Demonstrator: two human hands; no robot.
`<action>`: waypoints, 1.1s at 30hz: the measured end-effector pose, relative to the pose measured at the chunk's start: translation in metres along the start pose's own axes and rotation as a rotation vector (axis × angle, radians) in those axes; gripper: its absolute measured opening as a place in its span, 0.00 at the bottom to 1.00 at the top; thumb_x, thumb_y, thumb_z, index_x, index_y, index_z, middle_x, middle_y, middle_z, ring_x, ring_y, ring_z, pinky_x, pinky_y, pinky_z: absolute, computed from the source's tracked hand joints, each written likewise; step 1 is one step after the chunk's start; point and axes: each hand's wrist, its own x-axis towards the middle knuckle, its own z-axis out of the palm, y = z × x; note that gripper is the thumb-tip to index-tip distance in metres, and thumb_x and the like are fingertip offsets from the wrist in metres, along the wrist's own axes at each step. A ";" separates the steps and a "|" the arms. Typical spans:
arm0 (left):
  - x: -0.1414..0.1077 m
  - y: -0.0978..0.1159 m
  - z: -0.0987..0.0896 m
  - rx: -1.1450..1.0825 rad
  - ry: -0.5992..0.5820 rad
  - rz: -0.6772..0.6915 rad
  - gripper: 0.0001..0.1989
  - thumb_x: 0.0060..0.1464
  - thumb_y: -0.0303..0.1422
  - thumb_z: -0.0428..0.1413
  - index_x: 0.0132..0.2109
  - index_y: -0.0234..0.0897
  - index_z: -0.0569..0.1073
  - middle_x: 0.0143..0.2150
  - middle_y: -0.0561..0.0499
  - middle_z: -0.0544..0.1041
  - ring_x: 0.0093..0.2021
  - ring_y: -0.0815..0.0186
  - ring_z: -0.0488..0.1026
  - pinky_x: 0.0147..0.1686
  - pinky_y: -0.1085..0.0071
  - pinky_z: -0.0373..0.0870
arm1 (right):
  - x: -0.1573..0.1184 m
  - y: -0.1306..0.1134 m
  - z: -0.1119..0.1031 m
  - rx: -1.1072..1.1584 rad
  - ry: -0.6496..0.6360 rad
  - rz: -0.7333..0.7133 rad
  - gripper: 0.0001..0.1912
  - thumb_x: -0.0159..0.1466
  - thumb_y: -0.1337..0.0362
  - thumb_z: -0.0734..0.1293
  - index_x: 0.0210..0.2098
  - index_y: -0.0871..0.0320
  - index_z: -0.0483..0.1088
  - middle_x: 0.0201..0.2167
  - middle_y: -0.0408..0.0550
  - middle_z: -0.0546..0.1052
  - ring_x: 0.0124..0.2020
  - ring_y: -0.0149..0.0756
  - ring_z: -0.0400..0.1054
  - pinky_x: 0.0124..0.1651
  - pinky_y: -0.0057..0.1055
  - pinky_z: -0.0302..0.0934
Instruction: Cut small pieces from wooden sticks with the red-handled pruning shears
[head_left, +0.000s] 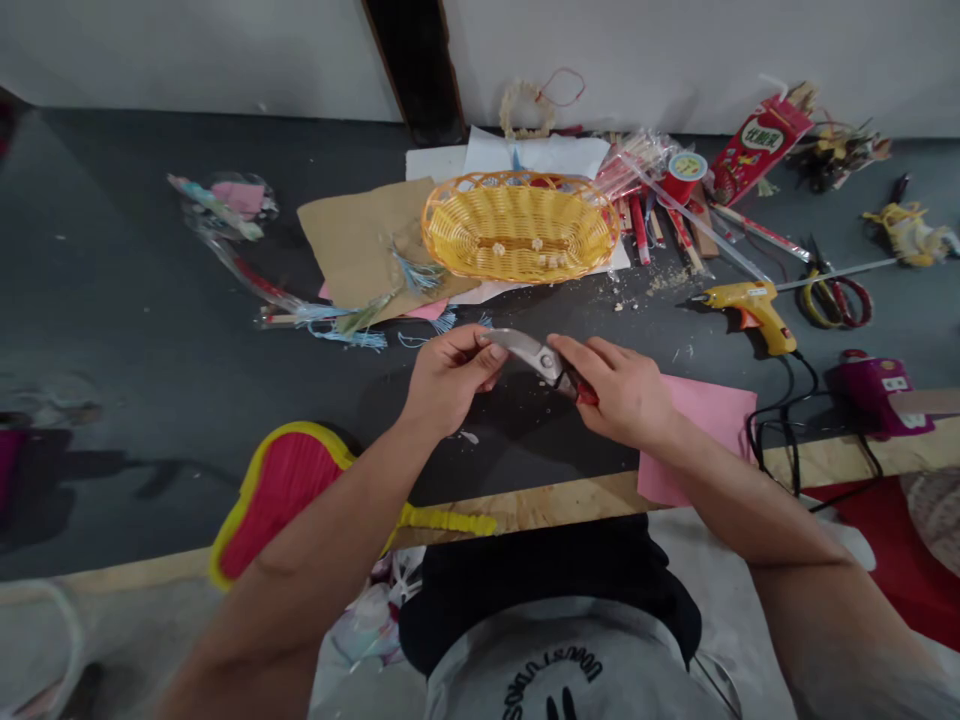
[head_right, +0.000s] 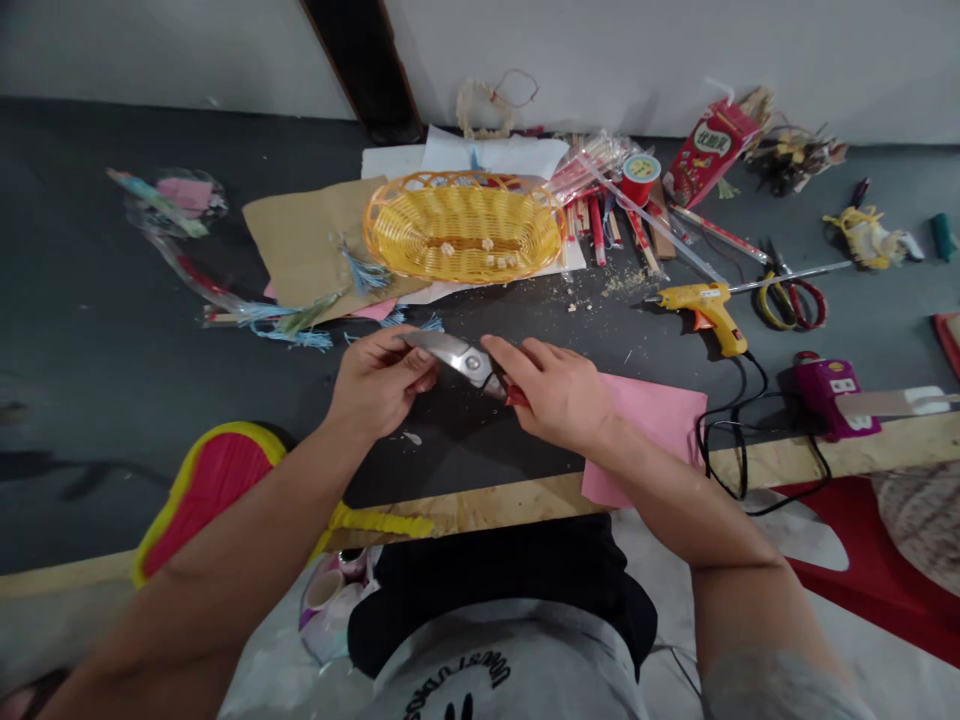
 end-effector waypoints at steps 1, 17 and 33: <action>0.001 0.002 0.001 -0.007 0.012 -0.014 0.19 0.42 0.45 0.73 0.29 0.35 0.77 0.23 0.53 0.75 0.18 0.76 0.61 0.18 0.76 0.56 | 0.001 0.004 0.002 0.017 0.018 0.027 0.31 0.64 0.67 0.64 0.67 0.54 0.62 0.51 0.52 0.78 0.46 0.44 0.75 0.46 0.37 0.69; -0.003 0.004 0.000 0.416 -0.079 0.083 0.12 0.47 0.41 0.70 0.34 0.37 0.82 0.30 0.49 0.79 0.26 0.70 0.66 0.25 0.74 0.59 | 0.016 0.064 -0.004 0.711 0.562 0.379 0.22 0.70 0.44 0.58 0.59 0.45 0.63 0.32 0.42 0.69 0.24 0.33 0.64 0.30 0.37 0.67; 0.014 0.002 0.097 1.398 -0.496 0.279 0.14 0.63 0.34 0.56 0.53 0.43 0.79 0.51 0.45 0.81 0.50 0.56 0.78 0.44 0.66 0.72 | 0.020 0.074 0.006 0.719 0.671 0.431 0.24 0.74 0.46 0.53 0.65 0.45 0.55 0.36 0.45 0.70 0.28 0.35 0.68 0.34 0.41 0.72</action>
